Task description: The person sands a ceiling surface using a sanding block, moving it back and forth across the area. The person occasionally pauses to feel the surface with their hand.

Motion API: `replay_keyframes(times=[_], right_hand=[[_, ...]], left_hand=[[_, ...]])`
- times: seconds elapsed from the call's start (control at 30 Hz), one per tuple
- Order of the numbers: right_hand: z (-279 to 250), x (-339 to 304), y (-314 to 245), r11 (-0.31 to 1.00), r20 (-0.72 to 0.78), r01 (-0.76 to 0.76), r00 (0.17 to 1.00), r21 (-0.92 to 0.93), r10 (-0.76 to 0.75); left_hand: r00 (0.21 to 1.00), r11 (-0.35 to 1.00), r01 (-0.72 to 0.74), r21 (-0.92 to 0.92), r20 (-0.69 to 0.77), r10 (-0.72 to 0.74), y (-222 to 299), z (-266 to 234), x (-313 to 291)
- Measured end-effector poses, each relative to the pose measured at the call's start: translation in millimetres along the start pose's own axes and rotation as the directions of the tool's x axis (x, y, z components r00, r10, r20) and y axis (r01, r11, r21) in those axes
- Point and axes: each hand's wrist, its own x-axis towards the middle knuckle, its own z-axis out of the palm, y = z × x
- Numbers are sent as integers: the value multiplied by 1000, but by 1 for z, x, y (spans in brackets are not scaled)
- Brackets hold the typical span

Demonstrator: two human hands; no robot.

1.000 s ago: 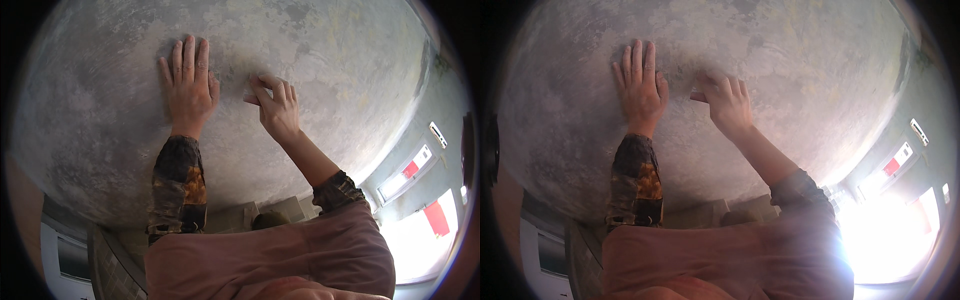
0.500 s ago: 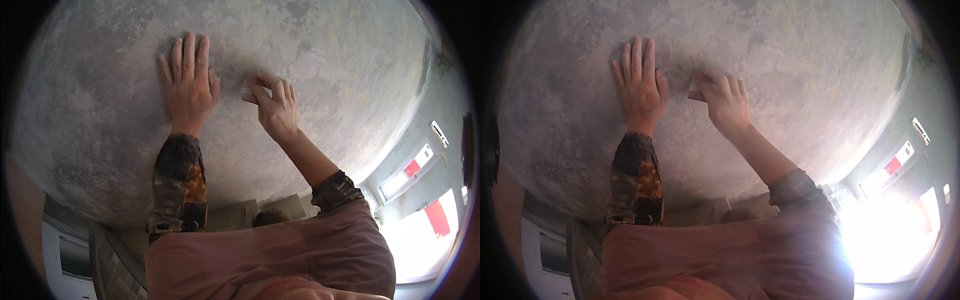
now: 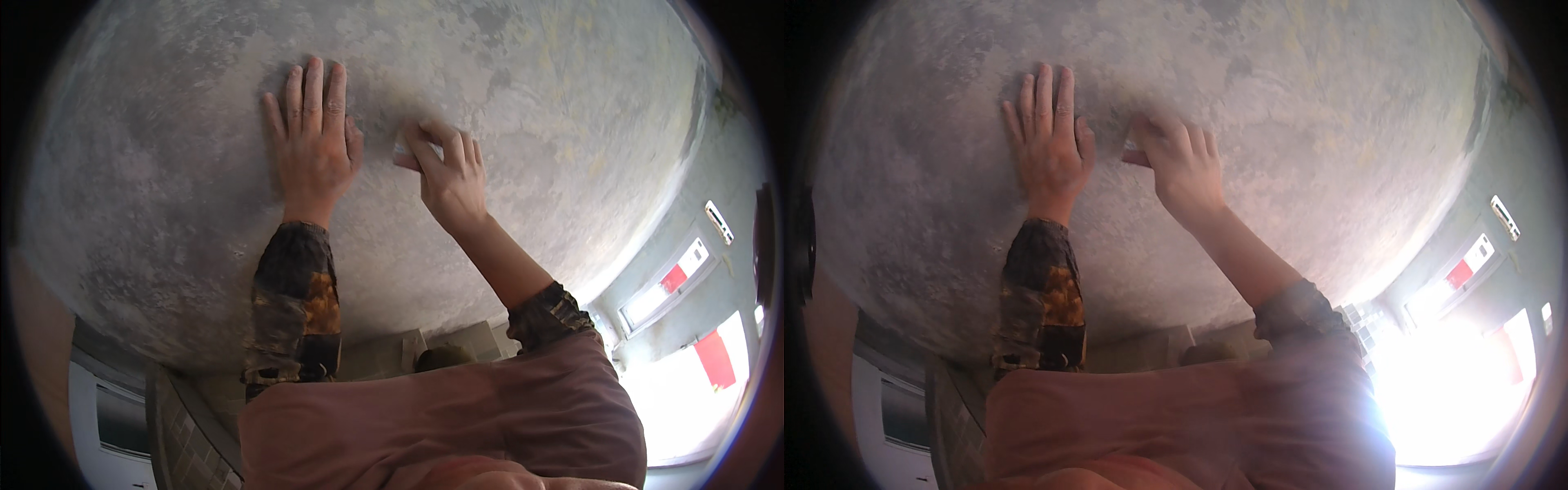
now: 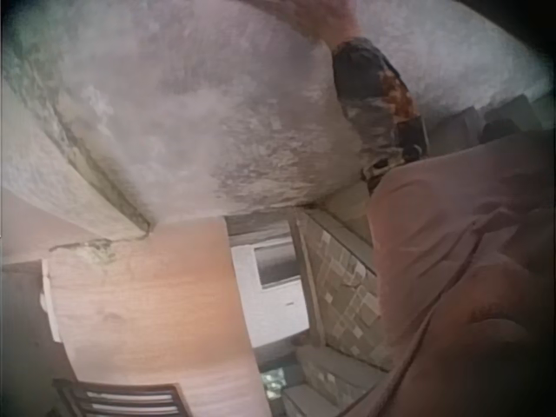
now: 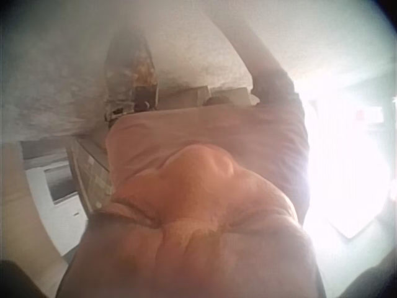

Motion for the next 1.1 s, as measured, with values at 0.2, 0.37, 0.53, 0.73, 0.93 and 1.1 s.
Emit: replay_keyframes(times=[0.2, 0.37, 0.53, 0.73, 0.93, 1.1], right_hand=[[-14, -4, -2, 1000, 36, 2, 999, 6, -2], [5, 20, 3, 999, 21, -2, 1000, -34, 3], [-6, 5, -2, 1000, 16, -8, 1000, -12, 8], [2, 18, 2, 1000, -9, 11, 1000, -11, -11], [3, 22, -2, 1000, -32, 20, 999, 5, -20], [-7, 14, -3, 1000, 10, 13, 1000, 8, -14]], left_hand=[[1000, 1000, 12, 8, 8, -12, 1, -1, -1], [1000, 1000, 8, 7, 19, -8, 3, 1, -1], [1000, 1000, 7, 25, 26, -8, 1, 1, 1], [1000, 1000, 8, 7, 12, -8, 2, 3, 1], [999, 1000, 6, 9, 32, -6, 0, 3, 2], [1000, 1000, 16, -27, 13, -16, 1, 2, 1]])
